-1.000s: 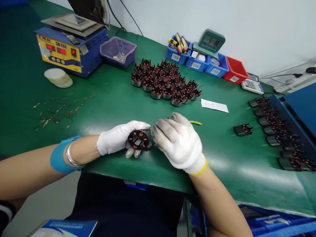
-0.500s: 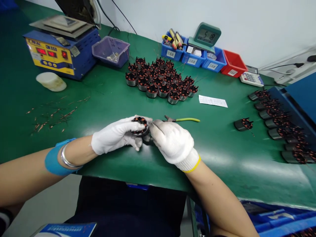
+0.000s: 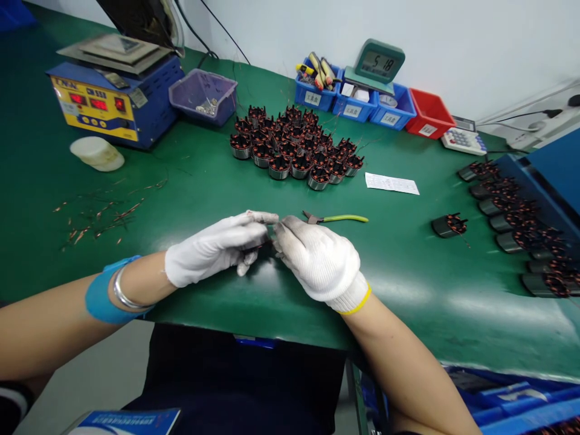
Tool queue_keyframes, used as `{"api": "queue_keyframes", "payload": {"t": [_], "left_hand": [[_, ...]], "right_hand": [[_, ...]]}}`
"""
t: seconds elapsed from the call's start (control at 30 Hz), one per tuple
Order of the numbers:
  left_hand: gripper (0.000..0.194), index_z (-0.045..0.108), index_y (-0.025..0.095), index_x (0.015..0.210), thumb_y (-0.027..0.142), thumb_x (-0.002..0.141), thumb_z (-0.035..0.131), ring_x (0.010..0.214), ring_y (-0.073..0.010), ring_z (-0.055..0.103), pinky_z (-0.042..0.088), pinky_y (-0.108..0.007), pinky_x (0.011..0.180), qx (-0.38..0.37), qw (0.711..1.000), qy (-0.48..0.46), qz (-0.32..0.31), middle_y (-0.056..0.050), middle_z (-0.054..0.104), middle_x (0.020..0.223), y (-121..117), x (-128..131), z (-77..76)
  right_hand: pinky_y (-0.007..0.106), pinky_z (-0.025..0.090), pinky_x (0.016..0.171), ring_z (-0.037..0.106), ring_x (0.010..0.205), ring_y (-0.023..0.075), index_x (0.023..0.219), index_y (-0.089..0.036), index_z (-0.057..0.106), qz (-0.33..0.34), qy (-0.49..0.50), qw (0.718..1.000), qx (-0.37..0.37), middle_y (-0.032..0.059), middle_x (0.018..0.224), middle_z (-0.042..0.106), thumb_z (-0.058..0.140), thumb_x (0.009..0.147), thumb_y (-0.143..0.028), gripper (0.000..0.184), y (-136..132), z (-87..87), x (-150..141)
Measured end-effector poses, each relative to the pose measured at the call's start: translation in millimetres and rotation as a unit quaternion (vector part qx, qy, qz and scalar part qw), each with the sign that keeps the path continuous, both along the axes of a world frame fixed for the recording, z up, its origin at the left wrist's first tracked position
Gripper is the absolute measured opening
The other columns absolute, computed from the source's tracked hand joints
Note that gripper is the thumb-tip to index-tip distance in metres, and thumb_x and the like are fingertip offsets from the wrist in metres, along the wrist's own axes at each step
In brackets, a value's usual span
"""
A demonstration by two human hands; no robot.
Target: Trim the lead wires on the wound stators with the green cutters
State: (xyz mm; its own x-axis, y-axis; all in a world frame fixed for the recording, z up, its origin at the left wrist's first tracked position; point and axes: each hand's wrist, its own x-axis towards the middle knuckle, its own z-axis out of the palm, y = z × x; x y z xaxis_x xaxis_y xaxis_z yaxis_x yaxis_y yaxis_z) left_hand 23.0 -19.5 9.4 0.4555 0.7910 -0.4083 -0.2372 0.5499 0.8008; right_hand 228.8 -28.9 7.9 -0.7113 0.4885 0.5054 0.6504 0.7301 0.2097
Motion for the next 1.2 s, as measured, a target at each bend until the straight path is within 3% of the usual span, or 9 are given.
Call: {"api": "queue_keyframes", "payload": {"t": [0.17,0.3,0.37,0.43,0.53,0.63,0.87,1.03,1.2], "left_hand": [[0.034,0.060,0.013,0.089,0.045,0.079,0.065,0.054,-0.0190,0.066,0.055,-0.028,0.045,-0.040,0.999,0.005,-0.030,-0.008,0.067,0.073,2,1,-8.1],[0.030,0.060,0.013,0.073,0.042,0.081,0.059,0.045,-0.0140,0.058,0.043,-0.021,0.034,-0.028,0.998,0.044,0.041,-0.004,0.061,0.058,2,4,-13.0],[0.027,0.061,0.014,0.075,0.040,0.082,0.059,0.040,-0.0122,0.052,0.038,-0.020,0.030,-0.009,0.997,0.061,0.054,-0.001,0.058,0.053,2,5,-12.3],[0.032,0.063,0.015,0.082,0.046,0.084,0.057,0.040,-0.0135,0.053,0.037,-0.021,0.028,-0.008,0.997,0.066,0.033,-0.002,0.060,0.057,3,4,-9.9],[0.048,0.064,0.015,0.086,0.061,0.080,0.058,0.041,-0.0157,0.058,0.038,-0.021,0.027,-0.034,0.996,0.055,-0.062,-0.006,0.066,0.067,4,1,-6.1],[0.040,0.062,0.015,0.088,0.052,0.074,0.070,0.040,-0.0142,0.059,0.042,-0.020,0.029,-0.013,0.992,0.031,-0.119,-0.005,0.066,0.069,5,-3,-5.6],[0.035,0.051,0.018,0.108,0.043,0.083,0.053,0.038,-0.0164,0.058,0.044,-0.021,0.031,-0.036,0.996,0.018,-0.086,-0.007,0.068,0.063,7,-4,-9.5],[0.037,0.051,0.015,0.101,0.045,0.079,0.050,0.033,-0.0174,0.055,0.040,-0.022,0.028,-0.024,0.998,0.041,-0.042,-0.010,0.068,0.060,11,-5,-7.8],[0.034,0.050,0.016,0.093,0.044,0.075,0.055,0.032,-0.0147,0.053,0.039,-0.019,0.028,0.006,0.997,0.038,-0.062,-0.010,0.069,0.058,8,-3,-8.6]], "right_hand": [[0.035,0.055,0.084,0.065,0.097,0.0248,0.118,-0.011,0.062,0.058,0.009,0.998,-0.012,0.0166,0.111,0.068,0.054,0.093,-0.019,0.028,4,1.9,0],[0.052,0.048,0.096,0.061,0.105,0.0278,0.118,-0.012,0.062,0.142,0.034,0.989,-0.037,0.0182,0.114,0.065,0.053,0.094,-0.023,0.028,10,4.8,-4],[0.055,0.046,0.096,0.061,0.102,0.0267,0.116,-0.013,0.063,0.164,0.036,0.985,-0.037,0.0169,0.113,0.065,0.053,0.094,-0.024,0.026,10,6.2,-6],[0.054,0.047,0.095,0.061,0.100,0.0259,0.114,-0.012,0.063,0.161,0.023,0.986,-0.048,0.0166,0.112,0.065,0.051,0.094,-0.023,0.026,9,6.4,-7],[0.049,0.050,0.095,0.062,0.097,0.0258,0.114,-0.010,0.064,0.122,-0.004,0.991,-0.060,0.0169,0.110,0.067,0.051,0.093,-0.021,0.028,9,4.0,-6],[0.046,0.051,0.094,0.062,0.094,0.0258,0.111,-0.010,0.065,0.085,-0.025,0.995,-0.043,0.0157,0.109,0.068,0.051,0.092,-0.020,0.027,12,1.7,-2],[0.045,0.049,0.094,0.061,0.094,0.0252,0.113,-0.012,0.063,0.081,-0.016,0.996,-0.031,0.0145,0.110,0.067,0.050,0.093,-0.028,0.029,18,5.3,12],[0.049,0.047,0.096,0.061,0.100,0.0268,0.117,-0.012,0.059,0.074,0.040,0.994,-0.063,0.0165,0.114,0.065,0.056,0.090,-0.034,0.035,19,8.4,21],[0.051,0.046,0.097,0.061,0.100,0.0274,0.116,-0.012,0.059,0.096,0.050,0.990,-0.089,0.0152,0.113,0.065,0.050,0.091,-0.033,0.033,17,0.0,6]]}}
